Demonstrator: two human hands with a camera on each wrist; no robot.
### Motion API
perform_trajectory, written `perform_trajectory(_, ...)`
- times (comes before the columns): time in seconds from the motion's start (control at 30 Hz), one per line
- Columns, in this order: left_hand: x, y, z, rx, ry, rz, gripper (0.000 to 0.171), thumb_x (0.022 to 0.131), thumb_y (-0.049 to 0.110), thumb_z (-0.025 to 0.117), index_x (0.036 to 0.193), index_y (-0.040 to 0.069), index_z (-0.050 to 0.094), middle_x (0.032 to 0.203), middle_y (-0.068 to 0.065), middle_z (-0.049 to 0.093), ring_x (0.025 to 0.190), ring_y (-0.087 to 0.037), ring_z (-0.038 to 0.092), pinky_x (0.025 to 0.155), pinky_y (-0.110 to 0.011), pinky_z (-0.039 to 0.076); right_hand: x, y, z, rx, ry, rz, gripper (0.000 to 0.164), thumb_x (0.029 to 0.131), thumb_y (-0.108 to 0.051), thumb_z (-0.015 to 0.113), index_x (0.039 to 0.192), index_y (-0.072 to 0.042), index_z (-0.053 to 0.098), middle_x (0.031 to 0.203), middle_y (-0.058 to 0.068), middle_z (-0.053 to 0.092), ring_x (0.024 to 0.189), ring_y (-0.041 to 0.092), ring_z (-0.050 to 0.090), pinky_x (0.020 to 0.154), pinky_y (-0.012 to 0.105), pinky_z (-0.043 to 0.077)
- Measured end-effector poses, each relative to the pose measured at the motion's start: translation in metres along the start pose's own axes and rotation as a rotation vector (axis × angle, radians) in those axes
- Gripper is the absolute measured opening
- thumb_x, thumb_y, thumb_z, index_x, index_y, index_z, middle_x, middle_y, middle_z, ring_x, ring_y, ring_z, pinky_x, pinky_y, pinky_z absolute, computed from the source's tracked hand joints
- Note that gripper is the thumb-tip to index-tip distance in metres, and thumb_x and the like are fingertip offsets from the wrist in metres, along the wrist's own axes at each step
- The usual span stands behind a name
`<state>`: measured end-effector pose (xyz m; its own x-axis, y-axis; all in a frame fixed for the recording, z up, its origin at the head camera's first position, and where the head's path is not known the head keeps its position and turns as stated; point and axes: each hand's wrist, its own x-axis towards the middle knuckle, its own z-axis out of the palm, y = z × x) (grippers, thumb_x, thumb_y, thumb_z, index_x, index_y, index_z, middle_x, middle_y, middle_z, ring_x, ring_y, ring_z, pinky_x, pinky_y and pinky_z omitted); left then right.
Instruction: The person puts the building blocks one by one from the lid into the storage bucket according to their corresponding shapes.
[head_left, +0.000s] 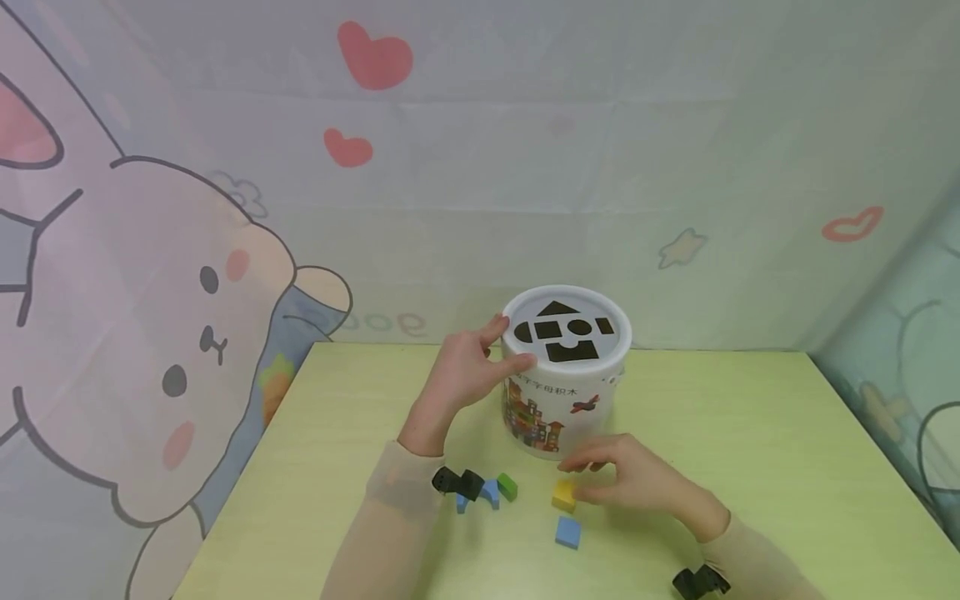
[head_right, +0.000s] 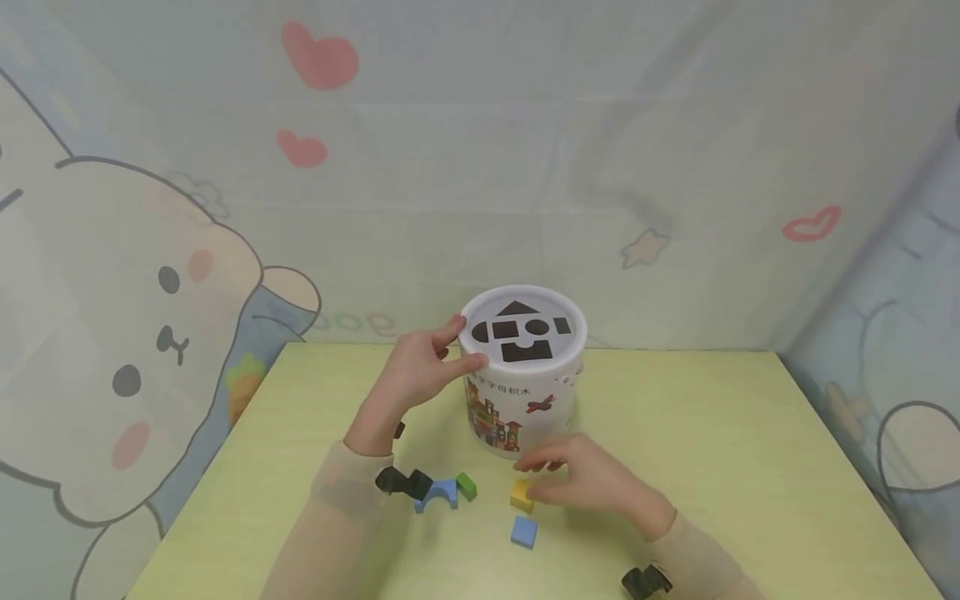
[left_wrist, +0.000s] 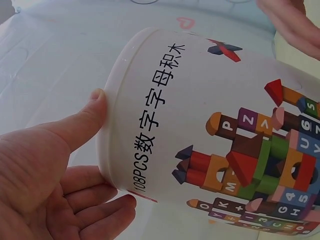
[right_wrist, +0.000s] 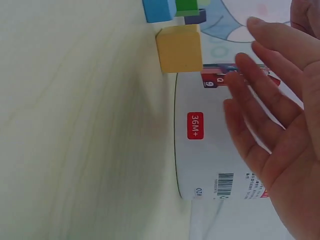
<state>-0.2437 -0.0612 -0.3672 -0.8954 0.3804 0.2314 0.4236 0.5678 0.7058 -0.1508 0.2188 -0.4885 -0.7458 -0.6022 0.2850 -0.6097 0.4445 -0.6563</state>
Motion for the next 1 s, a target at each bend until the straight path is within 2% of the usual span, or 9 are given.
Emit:
perform_trajectory(0.1, 0.000, 0.000, 0.000, -0.013, -0.001, 0.002, 0.081, 0.092, 0.050, 0.084, 0.157, 0.012, 0.053, 0.162, -0.006, 0.048, 0.106, -0.032, 0.065, 0.076, -0.034, 0.052, 0.000, -0.001, 0.003, -0.074, -0.043, 0.028, 0.030, 0.093, -0.021, 0.087, 0.121, -0.015, 0.081, 0.120, -0.006, 0.077, 0.109, 0.015, 0.072, 0.093, 0.040, 0.060)
perform_trajectory(0.2, 0.000, -0.001, 0.000, -0.021, -0.006, -0.002, 0.081, 0.092, 0.049, 0.084, 0.157, 0.013, 0.052, 0.163, -0.005, 0.047, 0.111, -0.035, 0.067, 0.078, -0.036, 0.054, 0.000, -0.001, 0.005, -0.095, -0.070, 0.065, 0.034, 0.092, -0.024, 0.088, 0.123, -0.015, 0.080, 0.123, -0.007, 0.076, 0.109, 0.015, 0.071, 0.094, 0.041, 0.059)
perform_trajectory(0.37, 0.001, -0.002, 0.002, -0.025, -0.004, -0.009, 0.081, 0.092, 0.050, 0.084, 0.157, 0.014, 0.051, 0.163, -0.003, 0.046, 0.118, -0.033, 0.067, 0.083, -0.038, 0.056, 0.001, -0.002, 0.009, -0.121, -0.090, 0.111, 0.039, 0.090, -0.030, 0.089, 0.124, -0.013, 0.080, 0.123, -0.006, 0.076, 0.106, 0.013, 0.071, 0.093, 0.040, 0.059)
perform_trajectory(0.57, 0.001, -0.002, 0.002, -0.029, -0.006, -0.014, 0.081, 0.092, 0.051, 0.084, 0.157, 0.014, 0.052, 0.163, -0.002, 0.046, 0.119, -0.032, 0.067, 0.084, -0.039, 0.057, 0.003, -0.001, 0.013, -0.158, -0.115, 0.161, 0.043, 0.088, -0.035, 0.090, 0.123, -0.014, 0.080, 0.117, -0.010, 0.076, 0.101, 0.006, 0.069, 0.092, 0.037, 0.059)
perform_trajectory(0.8, 0.001, -0.002, 0.002, -0.038, -0.003, -0.015, 0.081, 0.092, 0.050, 0.084, 0.157, 0.015, 0.052, 0.163, -0.002, 0.046, 0.116, -0.031, 0.066, 0.081, -0.038, 0.055, 0.005, 0.002, 0.014, -0.173, -0.109, 0.140, 0.034, 0.089, -0.027, 0.090, 0.119, -0.013, 0.082, 0.110, -0.014, 0.075, 0.096, 0.004, 0.068, 0.088, 0.034, 0.059)
perform_trajectory(1.0, 0.001, -0.002, 0.002, -0.040, -0.004, -0.015, 0.081, 0.092, 0.050, 0.084, 0.157, 0.015, 0.052, 0.163, -0.002, 0.046, 0.114, -0.031, 0.066, 0.081, -0.037, 0.054, 0.005, 0.005, 0.016, -0.186, -0.113, 0.161, 0.035, 0.088, -0.029, 0.091, 0.118, -0.015, 0.082, 0.109, -0.016, 0.074, 0.095, 0.002, 0.067, 0.087, 0.033, 0.059)
